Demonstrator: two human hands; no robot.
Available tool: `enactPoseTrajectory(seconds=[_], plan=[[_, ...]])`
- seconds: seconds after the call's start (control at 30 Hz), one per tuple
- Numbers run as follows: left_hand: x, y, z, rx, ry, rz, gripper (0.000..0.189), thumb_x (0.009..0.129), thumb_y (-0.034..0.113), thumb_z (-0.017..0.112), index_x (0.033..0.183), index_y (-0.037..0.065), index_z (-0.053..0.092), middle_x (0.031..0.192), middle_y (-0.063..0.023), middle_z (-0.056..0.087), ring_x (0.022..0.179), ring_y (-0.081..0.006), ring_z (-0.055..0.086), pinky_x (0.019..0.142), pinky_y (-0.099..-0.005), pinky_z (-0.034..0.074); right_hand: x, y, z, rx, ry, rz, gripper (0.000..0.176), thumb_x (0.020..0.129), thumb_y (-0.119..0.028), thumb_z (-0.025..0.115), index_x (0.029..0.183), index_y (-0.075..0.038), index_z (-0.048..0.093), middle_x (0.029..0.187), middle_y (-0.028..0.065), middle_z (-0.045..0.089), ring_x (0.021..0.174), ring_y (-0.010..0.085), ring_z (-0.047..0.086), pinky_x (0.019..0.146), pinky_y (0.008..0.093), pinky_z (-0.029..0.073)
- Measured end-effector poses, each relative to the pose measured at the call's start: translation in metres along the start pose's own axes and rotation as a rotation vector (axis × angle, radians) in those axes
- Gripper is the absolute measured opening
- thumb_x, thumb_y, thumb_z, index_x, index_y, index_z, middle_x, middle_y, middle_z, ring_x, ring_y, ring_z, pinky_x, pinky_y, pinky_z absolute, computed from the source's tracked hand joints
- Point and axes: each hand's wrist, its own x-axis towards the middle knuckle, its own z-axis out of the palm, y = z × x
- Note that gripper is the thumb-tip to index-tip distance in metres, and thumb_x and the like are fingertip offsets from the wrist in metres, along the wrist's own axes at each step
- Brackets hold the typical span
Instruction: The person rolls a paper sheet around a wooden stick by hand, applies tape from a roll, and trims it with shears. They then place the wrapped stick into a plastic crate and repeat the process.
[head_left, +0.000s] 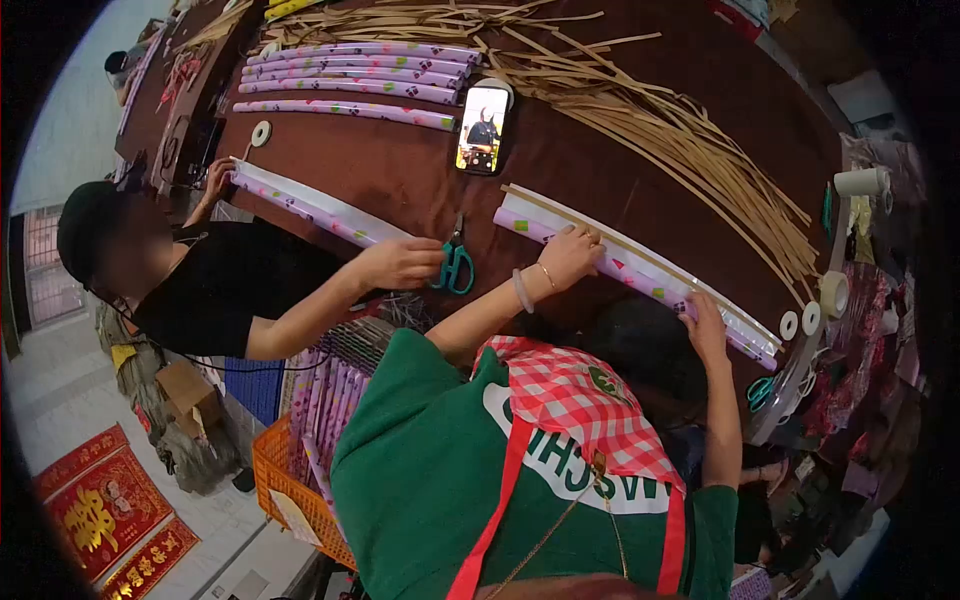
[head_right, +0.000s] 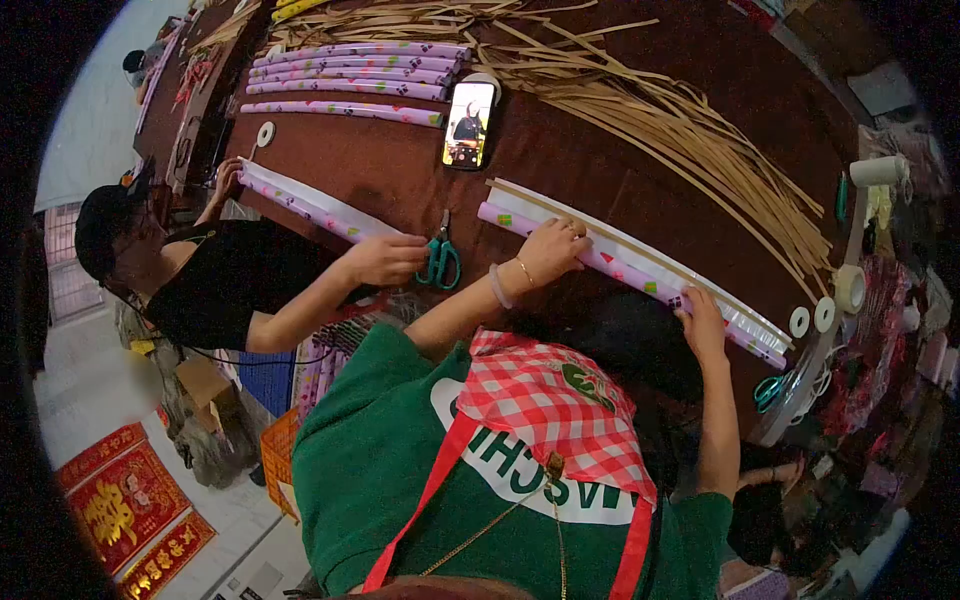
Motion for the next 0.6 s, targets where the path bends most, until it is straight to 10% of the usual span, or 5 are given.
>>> enactPoseTrajectory(seconds=[0.27,0.6], plan=[[0.011,-0.011,0.009,0.088,-0.141,-0.014,0.023,0.071,0.01,0.059,0.092,0.006,0.053,0.095,-0.013,0.053,0.089,-0.0297,0.053,0.078,-0.0379,0.044,-0.001,-0.001,-0.002,-0.152,0.099,-0.146,0.034,0.073,-0.007,0.063,0.104,-0.002,0.051,0.103,0.0163,0.051,0.098,0.0367,0.048,0.083,0.0408,0.04],[0.046,0.02,-0.069,0.186,0.261,0.067,0.026,0.072,0.005,0.052,0.098,0.006,0.051,0.097,-0.011,0.051,0.088,-0.0278,0.052,0.079,-0.0374,0.04,-0.003,-0.051,-0.083,-0.29,0.414,-0.196,0.035,0.073,-0.006,0.064,0.106,-0.005,0.052,0.1,0.012,0.049,0.092,0.0322,0.048,0.078,0.0409,0.039]])
